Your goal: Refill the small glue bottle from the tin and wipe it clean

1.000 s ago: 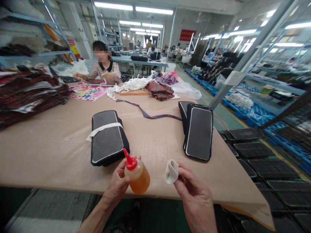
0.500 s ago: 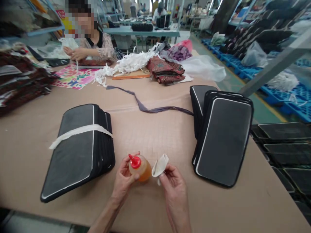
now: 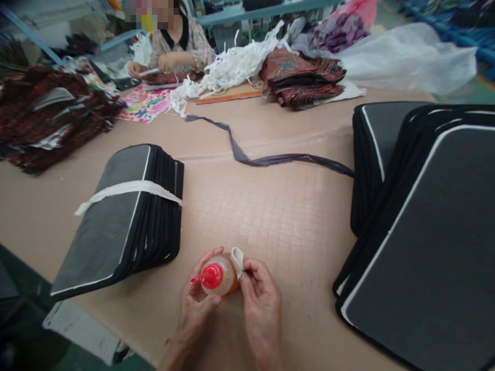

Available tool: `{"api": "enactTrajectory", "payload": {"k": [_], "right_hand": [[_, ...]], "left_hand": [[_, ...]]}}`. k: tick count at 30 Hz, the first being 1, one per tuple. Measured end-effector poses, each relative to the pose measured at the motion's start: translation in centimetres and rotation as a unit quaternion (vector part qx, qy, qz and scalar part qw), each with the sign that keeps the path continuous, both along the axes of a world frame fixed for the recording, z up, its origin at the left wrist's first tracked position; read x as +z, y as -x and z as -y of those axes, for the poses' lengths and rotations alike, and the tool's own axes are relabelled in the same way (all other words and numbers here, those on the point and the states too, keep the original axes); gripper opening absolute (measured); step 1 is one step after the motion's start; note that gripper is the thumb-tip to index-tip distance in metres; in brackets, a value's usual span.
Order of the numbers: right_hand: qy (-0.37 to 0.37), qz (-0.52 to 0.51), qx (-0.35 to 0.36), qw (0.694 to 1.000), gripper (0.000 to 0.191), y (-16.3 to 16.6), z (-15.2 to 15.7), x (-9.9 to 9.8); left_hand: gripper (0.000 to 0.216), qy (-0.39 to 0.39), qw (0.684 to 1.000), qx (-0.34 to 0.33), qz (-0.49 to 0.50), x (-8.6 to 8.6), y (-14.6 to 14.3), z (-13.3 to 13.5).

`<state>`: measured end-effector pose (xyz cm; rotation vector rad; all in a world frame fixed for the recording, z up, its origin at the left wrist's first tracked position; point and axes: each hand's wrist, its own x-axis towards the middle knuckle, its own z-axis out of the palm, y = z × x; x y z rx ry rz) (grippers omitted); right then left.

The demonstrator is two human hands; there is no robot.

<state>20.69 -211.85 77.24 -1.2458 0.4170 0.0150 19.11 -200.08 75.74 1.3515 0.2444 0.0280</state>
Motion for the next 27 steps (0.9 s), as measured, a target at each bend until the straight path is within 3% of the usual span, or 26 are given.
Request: {"api": "enactTrajectory", "payload": {"k": [9,12,19,25,27], "right_hand": [[-0.01,-0.064,-0.063,0.996,0.016,2.0,-1.3,2.3],[0.008,-0.06,-0.096,0.994,0.013,2.6,-1.8,2.9],[0.08,-0.017,-0.095,0.992,0.013,3.3,-2.1,3.0],[0.031,-0.029,-0.124,0.991,0.011,4.4,0.0,2.9],[0.047,-0.002,-0.134,0.99,0.013,4.4,1.3,2.7]], "left_hand": [[0.068,-0.003,1.0,0.002,-0.01,0.1,0.0,-0.6],[0.071,-0.001,1.0,0.004,-0.028,-0.2,0.1,-0.8],[0.071,0.011,1.0,0.013,-0.021,-0.4,0.4,-0.4],[0.072,-0.006,1.0,-0.009,-0.002,0.1,-0.3,-0.7],[0.073,-0.016,1.0,-0.011,0.003,0.1,-0.4,-0.8]]}}
